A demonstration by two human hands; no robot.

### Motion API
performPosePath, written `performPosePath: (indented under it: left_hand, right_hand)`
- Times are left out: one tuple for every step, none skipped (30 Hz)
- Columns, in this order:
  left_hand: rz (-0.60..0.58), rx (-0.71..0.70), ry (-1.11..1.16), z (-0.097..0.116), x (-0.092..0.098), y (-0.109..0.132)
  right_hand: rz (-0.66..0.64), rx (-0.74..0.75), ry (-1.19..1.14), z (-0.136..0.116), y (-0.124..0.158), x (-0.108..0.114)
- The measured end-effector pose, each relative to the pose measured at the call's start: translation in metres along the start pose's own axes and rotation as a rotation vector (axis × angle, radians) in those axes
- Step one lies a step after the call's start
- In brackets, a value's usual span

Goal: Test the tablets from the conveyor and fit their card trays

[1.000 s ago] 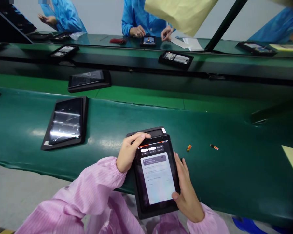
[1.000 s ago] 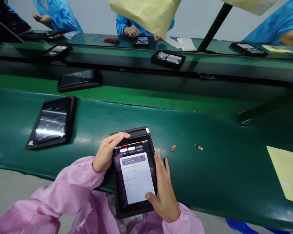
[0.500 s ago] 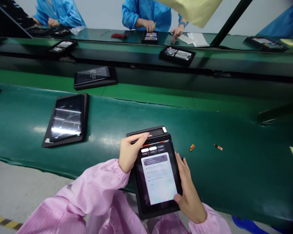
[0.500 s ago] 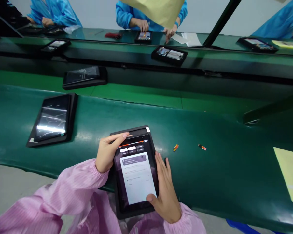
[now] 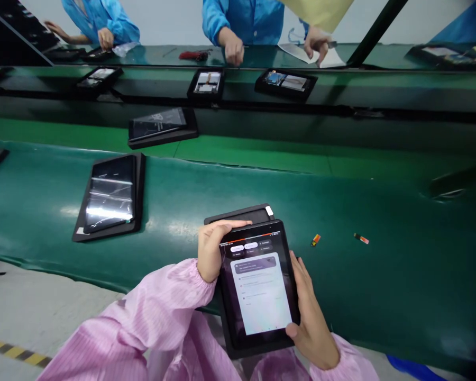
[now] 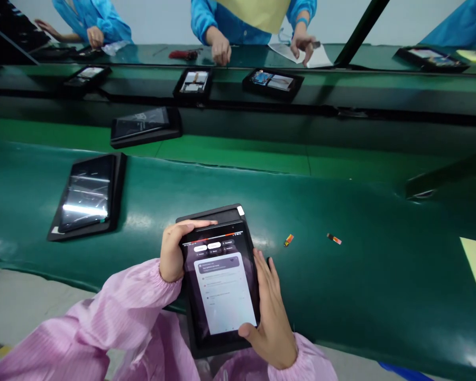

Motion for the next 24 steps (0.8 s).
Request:
performPosePath:
  left_hand:
    - [-0.005,0.005,0.002,-0.001,-0.001,0.0]
    - [-0.007,0.006,0.003,-0.001,-0.001,0.0]
    - [-0.009,0.003,0.006,-0.001,-0.002,0.0]
    - [-0.009,0.001,0.012,-0.002,-0.002,0.001]
    - [-0.011,0.0,0.021,-0.002,-0.002,0.001]
    - [-0.011,0.0,0.032,-0.002,-0.002,0.002]
    - [-0.007,0.002,0.043,-0.002,-0.001,0.003]
    - [-0.005,0.008,0.054,-0.003,-0.001,0.004]
    - [-0.002,0.014,0.064,-0.003,-0.001,0.004]
    - [0.002,0.021,0.069,-0.003,-0.001,0.005]
    - [0.006,0.027,0.07,-0.003,0.0,0.006]
    - [0.011,0.035,0.064,-0.003,0.0,0.007]
    - [0.018,0.045,0.053,-0.003,0.001,0.008]
    - [0.023,0.06,0.042,-0.003,0.002,0.009]
    - [0.027,0.077,0.036,-0.004,0.002,0.01]
    - [0.027,0.093,0.038,-0.005,0.002,0.011]
    - [0.027,0.106,0.046,-0.006,0.002,0.012]
    - [0.024,0.116,0.056,-0.006,0.002,0.012]
    - [0.019,0.121,0.067,-0.006,0.001,0.012]
    - [0.014,0.123,0.075,-0.006,0.0,0.012]
    - [0.01,0.128,0.077,-0.005,-0.001,0.012]
    - [0.005,0.135,0.072,-0.005,-0.002,0.011]
    - [0.0,0.14,0.061,-0.005,-0.002,0.01]
    - [-0.006,0.139,0.043,-0.003,-0.002,0.009]
  right_hand:
    - [0.005,-0.005,-0.009,0.001,0.001,0.0]
    - [0.007,-0.014,-0.015,0.002,0.002,-0.001]
    - [0.006,-0.023,-0.019,0.003,0.002,-0.001]
    - [0.005,-0.029,-0.022,0.004,0.003,-0.001]
    - [0.002,-0.032,-0.024,0.004,0.004,-0.002]
    - [0.001,-0.032,-0.023,0.005,0.005,-0.002]
    - [0.0,-0.028,-0.022,0.004,0.005,-0.002]
    - [0.003,-0.022,-0.02,0.004,0.005,-0.001]
    - [0.007,-0.015,-0.017,0.004,0.005,-0.001]
    - [0.011,-0.009,-0.01,0.003,0.004,0.0]
    - [0.016,-0.002,-0.003,0.003,0.004,0.001]
    - [0.021,0.006,0.004,0.002,0.004,0.002]
    - [0.025,0.014,0.01,0.0,0.004,0.002]
    - [0.028,0.019,0.015,0.0,0.004,0.003]
    - [0.031,0.025,0.018,-0.001,0.004,0.003]
    - [0.034,0.029,0.02,-0.002,0.004,0.003]
    - [0.035,0.031,0.023,-0.003,0.004,0.004]
    - [0.035,0.034,0.027,-0.004,0.004,0.004]
    - [0.034,0.037,0.033,-0.005,0.004,0.004]
    - [0.035,0.039,0.04,-0.005,0.004,0.004]
    - [0.035,0.039,0.048,-0.006,0.004,0.004]
    - [0.037,0.036,0.058,-0.006,0.003,0.004]
    - [0.037,0.03,0.067,-0.006,0.003,0.004]
    - [0.038,0.026,0.074,-0.006,0.004,0.003]
Point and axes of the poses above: each hand's wrist, its own y-axis away from the middle knuckle, its own x-axis out of the back of the hand, z = x × y, the point moved 8 cm from there along -y, towards the middle knuckle, and after that the axes turned 5 degrees about -x, right-handed, at the moved point
